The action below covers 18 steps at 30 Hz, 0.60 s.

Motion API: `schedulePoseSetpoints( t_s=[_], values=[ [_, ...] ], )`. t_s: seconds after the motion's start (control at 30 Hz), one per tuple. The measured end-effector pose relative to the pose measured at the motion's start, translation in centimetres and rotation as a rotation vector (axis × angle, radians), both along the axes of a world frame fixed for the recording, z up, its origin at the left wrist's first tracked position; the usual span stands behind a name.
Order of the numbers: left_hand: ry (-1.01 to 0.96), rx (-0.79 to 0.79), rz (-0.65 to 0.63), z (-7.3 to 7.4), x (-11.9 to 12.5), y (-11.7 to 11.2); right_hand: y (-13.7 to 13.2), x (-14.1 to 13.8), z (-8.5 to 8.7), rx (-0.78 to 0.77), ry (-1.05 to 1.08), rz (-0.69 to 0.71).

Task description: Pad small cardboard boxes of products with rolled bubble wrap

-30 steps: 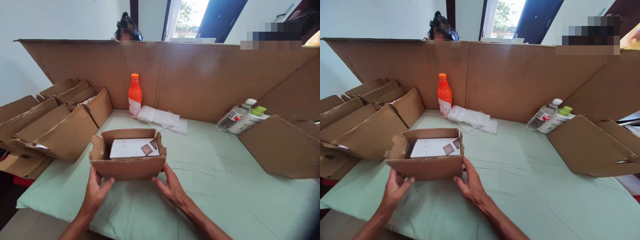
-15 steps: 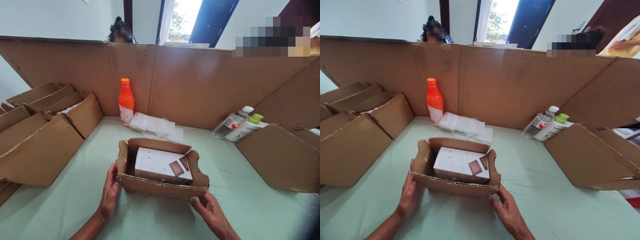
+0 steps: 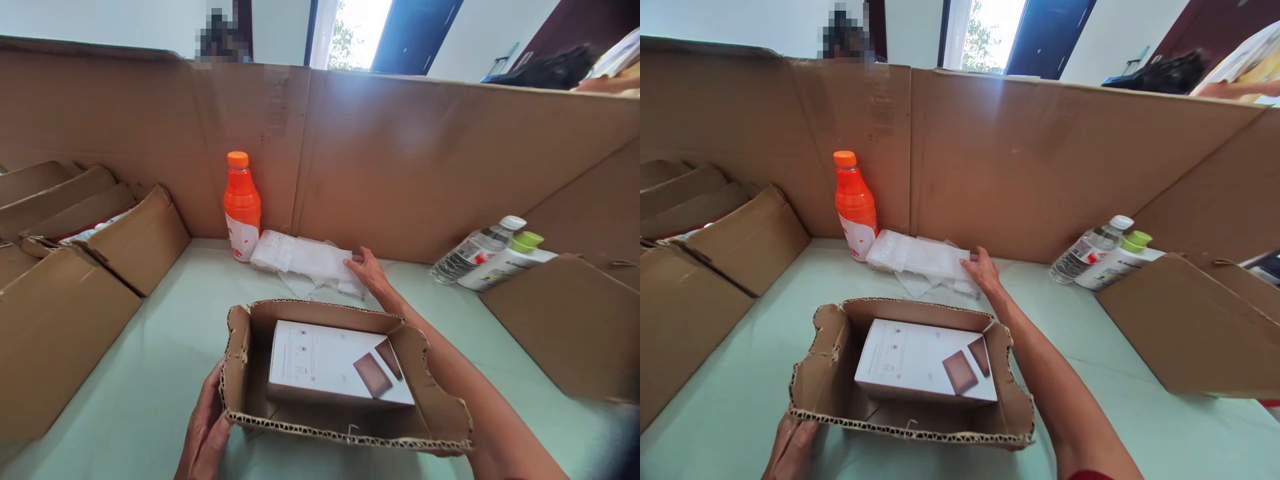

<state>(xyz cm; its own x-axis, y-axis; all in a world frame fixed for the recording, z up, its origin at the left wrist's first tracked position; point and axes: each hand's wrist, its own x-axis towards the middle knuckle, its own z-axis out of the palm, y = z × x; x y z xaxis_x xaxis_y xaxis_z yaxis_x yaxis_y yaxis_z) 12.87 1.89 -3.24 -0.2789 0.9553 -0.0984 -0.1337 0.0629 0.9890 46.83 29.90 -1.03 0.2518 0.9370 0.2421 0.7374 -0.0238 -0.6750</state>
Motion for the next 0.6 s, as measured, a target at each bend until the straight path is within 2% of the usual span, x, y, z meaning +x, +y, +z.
schedulePoseSetpoints(
  t_s=[0.13, 0.3, 0.47, 0.6],
  values=[
    [0.016, -0.063, 0.015, -0.4, -0.1, -0.1, 1.5, -0.5, -0.3, 0.049, 0.082, -0.027],
    [0.007, -0.018, -0.004, -0.6, -0.2, -0.2, -0.3, -0.4, 1.0, 0.202, 0.210, -0.002],
    [0.025, 0.031, -0.006, -0.8, -0.4, 0.0, -4.6, 0.6, 2.3, 0.295, 0.338, -0.058],
    [0.013, 0.074, -0.035, -1.7, -1.1, 0.3, -10.7, 2.7, 1.6, 0.314, 0.459, -0.196]
  ],
)
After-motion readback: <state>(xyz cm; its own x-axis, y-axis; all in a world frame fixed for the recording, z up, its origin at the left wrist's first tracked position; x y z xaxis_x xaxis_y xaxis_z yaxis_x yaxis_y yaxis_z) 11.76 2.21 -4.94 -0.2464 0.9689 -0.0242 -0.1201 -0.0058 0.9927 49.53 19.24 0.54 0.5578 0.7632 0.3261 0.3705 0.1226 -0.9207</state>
